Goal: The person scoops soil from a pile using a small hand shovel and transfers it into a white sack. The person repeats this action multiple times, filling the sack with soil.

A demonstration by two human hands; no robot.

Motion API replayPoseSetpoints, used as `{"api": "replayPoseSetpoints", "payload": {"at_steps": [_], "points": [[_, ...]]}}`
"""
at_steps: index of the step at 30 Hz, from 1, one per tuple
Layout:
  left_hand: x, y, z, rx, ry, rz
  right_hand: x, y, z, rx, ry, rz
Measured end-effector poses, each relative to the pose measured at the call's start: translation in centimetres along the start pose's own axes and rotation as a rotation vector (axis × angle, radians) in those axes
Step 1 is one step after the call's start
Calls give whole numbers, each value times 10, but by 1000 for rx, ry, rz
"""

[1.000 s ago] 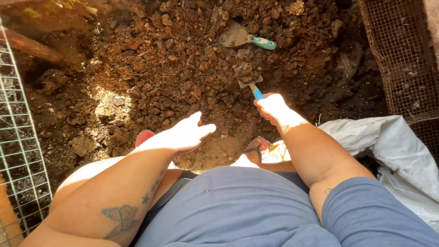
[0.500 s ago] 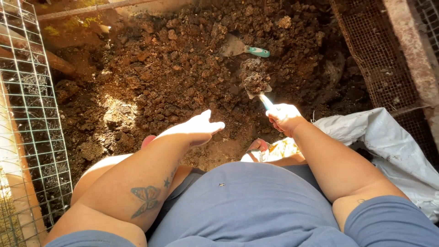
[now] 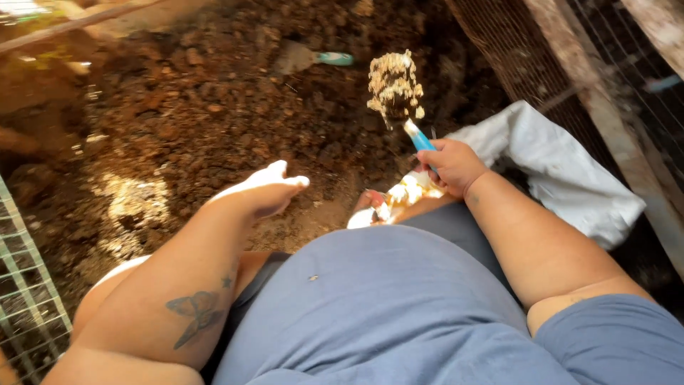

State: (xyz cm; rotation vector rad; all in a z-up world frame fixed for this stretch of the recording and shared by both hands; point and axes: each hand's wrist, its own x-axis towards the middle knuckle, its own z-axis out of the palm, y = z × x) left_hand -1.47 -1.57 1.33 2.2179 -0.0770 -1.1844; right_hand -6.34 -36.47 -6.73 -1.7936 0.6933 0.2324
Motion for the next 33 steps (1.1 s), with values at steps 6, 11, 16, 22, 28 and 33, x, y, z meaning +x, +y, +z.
{"api": "replayPoseSetpoints", "payload": {"at_steps": [6, 11, 16, 22, 28, 33], "points": [[31, -23, 10, -3, 75, -29, -27, 38, -88, 89, 172, 39], [24, -16, 14, -51, 84, -7, -79, 62, -163, 60, 293, 48], [24, -24, 11, -56, 80, -5, -108, 107, -207, 26, 468, 123], [48, -51, 13, -66, 85, 23, -85, 220, -243, -176, 629, 207], [47, -55, 17, -38, 149, 52, -116, 162, -170, -884, 487, 540], [-22, -18, 15, 34, 112, 12, -122, 137, -180, -902, 571, 459]]}}
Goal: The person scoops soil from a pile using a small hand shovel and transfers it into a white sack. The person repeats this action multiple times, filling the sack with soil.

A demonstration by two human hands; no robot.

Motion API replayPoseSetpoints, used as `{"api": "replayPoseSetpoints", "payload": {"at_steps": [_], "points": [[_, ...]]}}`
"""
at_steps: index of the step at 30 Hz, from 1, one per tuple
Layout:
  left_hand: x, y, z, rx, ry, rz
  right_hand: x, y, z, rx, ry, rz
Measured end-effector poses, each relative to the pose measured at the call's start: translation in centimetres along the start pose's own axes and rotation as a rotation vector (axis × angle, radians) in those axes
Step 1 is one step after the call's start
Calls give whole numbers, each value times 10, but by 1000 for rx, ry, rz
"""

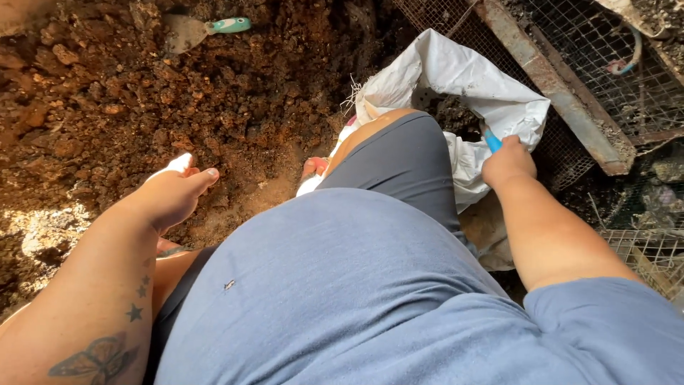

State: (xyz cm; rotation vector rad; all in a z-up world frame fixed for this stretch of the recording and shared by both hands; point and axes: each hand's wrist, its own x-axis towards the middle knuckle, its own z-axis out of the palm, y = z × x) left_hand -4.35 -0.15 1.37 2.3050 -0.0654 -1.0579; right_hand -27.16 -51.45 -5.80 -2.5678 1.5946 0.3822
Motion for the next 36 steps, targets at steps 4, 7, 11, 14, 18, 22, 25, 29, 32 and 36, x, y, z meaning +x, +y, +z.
{"api": "replayPoseSetpoints", "payload": {"at_steps": [4, 7, 11, 14, 18, 22, 25, 29, 32, 36], "points": [[35, -33, 8, -13, 18, 16, -8, 11, 19, -24, -19, -16], [36, -33, 9, 7, 30, 45, -29, 5, 9, 43, -46, 21], [30, -33, 12, 39, 14, 49, -32, 10, 4, 159, 17, 52], [18, -24, 10, 51, 18, 34, -45, 14, -7, 178, 53, 36], [39, -37, 11, 26, 13, 51, -50, 12, -11, 192, 107, 77], [37, -28, 8, 60, 35, 41, -12, 36, 2, 253, 152, 21], [41, -18, 1, 169, -55, -113, 21, 26, 10, 474, 188, -15], [36, -12, -2, 81, -50, -100, 23, -36, -7, 851, 91, -165], [33, -7, -6, 63, -42, -110, 18, -94, -18, 885, -48, -325], [17, 13, -16, 10, -90, -181, 23, -170, -7, 904, -319, -504]]}}
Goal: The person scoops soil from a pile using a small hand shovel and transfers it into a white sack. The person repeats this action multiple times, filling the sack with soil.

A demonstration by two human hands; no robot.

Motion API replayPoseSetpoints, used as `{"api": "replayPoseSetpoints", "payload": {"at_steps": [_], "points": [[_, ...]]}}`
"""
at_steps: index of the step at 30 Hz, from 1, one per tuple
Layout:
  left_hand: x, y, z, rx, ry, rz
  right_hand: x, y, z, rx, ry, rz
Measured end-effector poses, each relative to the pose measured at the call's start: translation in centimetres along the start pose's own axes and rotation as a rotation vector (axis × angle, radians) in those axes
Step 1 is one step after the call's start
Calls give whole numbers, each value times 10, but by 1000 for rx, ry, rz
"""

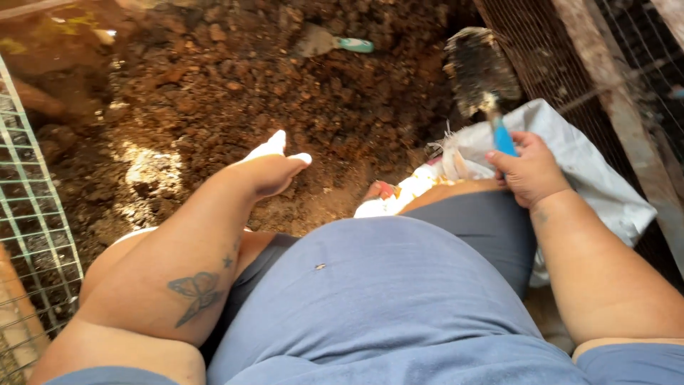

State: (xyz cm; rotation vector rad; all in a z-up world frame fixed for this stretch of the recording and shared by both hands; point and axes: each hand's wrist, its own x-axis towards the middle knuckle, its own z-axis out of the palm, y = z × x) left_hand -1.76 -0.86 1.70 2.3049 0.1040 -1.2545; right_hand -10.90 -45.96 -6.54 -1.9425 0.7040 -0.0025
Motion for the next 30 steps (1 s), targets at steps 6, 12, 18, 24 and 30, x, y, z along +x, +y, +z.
{"api": "replayPoseSetpoints", "payload": {"at_steps": [6, 12, 18, 24, 30], "points": [[18, -16, 3, -70, 96, 149, 61, 3, 88, -58, -236, -84], [27, -10, 4, -27, 19, 136, 65, -33, 131, -863, -332, -154], [37, -9, -1, -10, -25, 98, 86, -39, 147, -1320, -540, -32], [55, -13, -5, 28, -51, 110, 125, 46, 136, -1498, -585, 60], [48, -11, -5, -34, -88, 93, 144, 109, 144, -1485, -508, 222]]}}
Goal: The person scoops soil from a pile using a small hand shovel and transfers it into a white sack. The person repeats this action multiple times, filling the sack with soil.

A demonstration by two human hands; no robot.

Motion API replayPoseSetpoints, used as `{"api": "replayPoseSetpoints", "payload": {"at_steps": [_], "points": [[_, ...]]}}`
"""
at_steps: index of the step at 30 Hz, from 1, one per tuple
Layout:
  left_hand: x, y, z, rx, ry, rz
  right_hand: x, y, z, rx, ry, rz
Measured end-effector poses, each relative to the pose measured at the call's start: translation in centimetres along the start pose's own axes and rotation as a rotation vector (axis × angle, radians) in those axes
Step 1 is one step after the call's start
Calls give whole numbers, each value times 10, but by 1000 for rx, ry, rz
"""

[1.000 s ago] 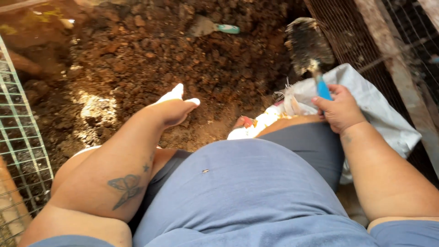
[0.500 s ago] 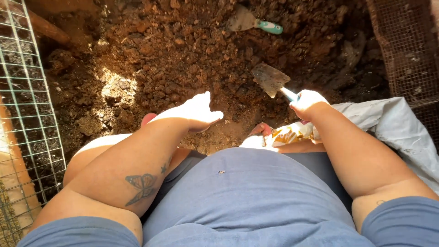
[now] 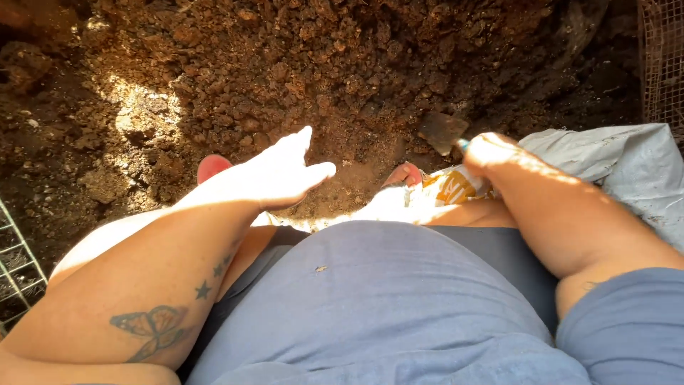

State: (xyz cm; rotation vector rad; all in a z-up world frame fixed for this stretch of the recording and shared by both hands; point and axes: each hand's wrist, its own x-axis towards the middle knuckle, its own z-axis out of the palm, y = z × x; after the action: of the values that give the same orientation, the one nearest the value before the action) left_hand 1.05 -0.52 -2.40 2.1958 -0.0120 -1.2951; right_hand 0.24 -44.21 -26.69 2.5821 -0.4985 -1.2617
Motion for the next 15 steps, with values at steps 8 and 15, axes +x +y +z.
{"api": "replayPoseSetpoints", "payload": {"at_steps": [8, 15], "points": [[4, 2, -7, 102, -38, 48, -46, 3, -107, 240, -72, -278], [1, 22, -4, 84, -155, -163, -81, 53, -179, -375, -41, 122]]}}
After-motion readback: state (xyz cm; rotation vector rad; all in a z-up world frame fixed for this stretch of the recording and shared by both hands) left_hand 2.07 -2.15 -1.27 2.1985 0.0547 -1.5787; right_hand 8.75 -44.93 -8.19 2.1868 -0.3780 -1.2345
